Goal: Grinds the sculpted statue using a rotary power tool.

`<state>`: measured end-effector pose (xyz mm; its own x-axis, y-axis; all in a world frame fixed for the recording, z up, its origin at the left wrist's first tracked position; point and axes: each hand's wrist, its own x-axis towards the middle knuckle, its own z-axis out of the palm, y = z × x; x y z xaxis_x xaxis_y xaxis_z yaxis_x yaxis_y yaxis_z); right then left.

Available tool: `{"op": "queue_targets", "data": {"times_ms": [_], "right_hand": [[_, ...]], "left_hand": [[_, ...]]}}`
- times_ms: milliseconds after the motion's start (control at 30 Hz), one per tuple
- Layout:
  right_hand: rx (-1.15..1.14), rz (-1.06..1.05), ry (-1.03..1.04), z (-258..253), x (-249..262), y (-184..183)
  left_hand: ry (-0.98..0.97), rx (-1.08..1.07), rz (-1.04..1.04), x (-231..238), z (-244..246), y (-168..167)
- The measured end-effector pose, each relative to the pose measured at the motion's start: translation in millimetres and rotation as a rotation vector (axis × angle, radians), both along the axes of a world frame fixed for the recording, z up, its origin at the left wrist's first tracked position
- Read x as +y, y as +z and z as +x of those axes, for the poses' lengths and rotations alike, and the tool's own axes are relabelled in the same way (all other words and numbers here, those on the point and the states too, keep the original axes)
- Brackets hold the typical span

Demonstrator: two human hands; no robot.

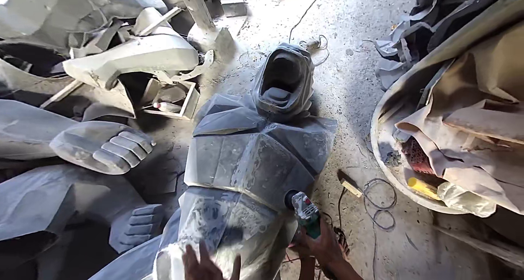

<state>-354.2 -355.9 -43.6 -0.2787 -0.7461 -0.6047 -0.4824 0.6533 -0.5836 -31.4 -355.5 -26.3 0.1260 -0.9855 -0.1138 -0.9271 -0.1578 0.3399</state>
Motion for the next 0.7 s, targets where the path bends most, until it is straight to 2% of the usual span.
{"op": "queue_targets", "data": {"times_ms": [67,133,233,300,433,600,700], "right_hand": [[-0.017,-0.023,-0.039,-4.9,-5.5,-7.8],[-0.021,-0.053,-0.108,-5.7,-17.2,-16.1],[-0.034,-0.063,-0.222,-4.3,-47.7,-15.5],[-0.021,-0.047,-0.260,-4.3,-65.4,-15.5],[0.050,0.040,-0.281,-4.7,-72.2,-8.3],[0.038,0.064,-0.467,4.0,-48.5,-8.1],[0.012,0.023,-0.492,10.1,-59.9,-9.5]], "left_hand": [[-0.106,0.093,-0.137,-72.5,-13.3,0.7],[-0.194,0.121,-0.176,-134.2,-31.6,-0.5],[-0.272,0.089,-0.096,-201.6,-58.6,-9.1],[-0.249,0.069,-0.002,-229.5,-75.2,-16.0],[-0.098,0.070,0.142,-249.6,-97.5,-32.1],[-0.052,-0.036,0.049,-248.6,-100.8,-47.4],[-0.023,-0.093,-0.015,-251.9,-103.1,-53.6]]}}
